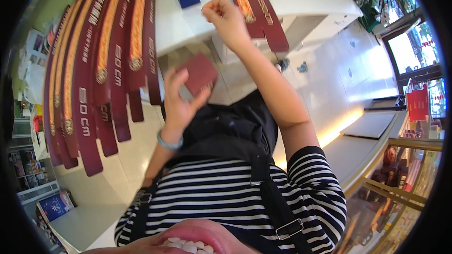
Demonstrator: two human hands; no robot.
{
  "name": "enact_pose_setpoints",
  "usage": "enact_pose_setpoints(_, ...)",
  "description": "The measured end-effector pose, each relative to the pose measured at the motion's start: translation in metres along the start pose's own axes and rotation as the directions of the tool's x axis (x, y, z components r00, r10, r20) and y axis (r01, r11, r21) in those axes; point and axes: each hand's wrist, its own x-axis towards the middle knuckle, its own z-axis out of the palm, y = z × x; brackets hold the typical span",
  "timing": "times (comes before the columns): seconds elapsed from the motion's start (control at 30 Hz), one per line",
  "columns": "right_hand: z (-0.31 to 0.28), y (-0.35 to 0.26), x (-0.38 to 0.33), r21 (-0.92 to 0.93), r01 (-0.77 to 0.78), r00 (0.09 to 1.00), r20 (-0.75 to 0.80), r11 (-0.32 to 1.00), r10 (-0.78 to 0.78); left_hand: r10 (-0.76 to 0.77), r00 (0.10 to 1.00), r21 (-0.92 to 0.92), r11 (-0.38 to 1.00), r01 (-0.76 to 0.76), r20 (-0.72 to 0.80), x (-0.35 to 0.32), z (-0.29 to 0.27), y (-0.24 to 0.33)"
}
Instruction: The person folds flat maroon cardboard pieces into rectangular boxes, tucks flaps, and stacks the finished boxes on a white counter. The person repeats this process for multiple units, handling each piece by hand.
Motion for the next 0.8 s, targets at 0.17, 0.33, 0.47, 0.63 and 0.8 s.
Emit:
enact_pose_setpoints(0.17,-0.066,-0.072,-0.091,0.177,-0.136,0.989,0.084,0.975,0.123,0.048,0.999,-0.044,0.998,-0.047,0.022,0.035,0.04,-0.001)
enact_pose_setpoints(0.33,-0.075,-0.075,-0.123,0.281,-0.266,0.964,0.055,0.922,0.261,0.107,0.994,0.003,0.994,-0.107,0.038,0.038,0.065,0.005)
enact_pose_setpoints(0.47,-0.08,-0.059,-0.127,0.301,-0.324,0.939,-0.012,0.897,0.344,0.14,0.989,0.03,0.989,-0.142,0.055,0.038,0.079,0.01)
enact_pose_setpoints(0.63,-0.083,-0.044,-0.124,0.305,-0.401,0.899,-0.05,0.864,0.435,0.173,0.982,0.03,0.984,-0.175,0.072,0.038,0.088,0.008)
enact_pose_setpoints(0.8,-0.084,-0.033,-0.117,0.378,-0.535,0.806,-0.039,0.756,0.59,0.229,0.964,0.088,0.966,-0.242,0.131,0.034,0.091,0.004)
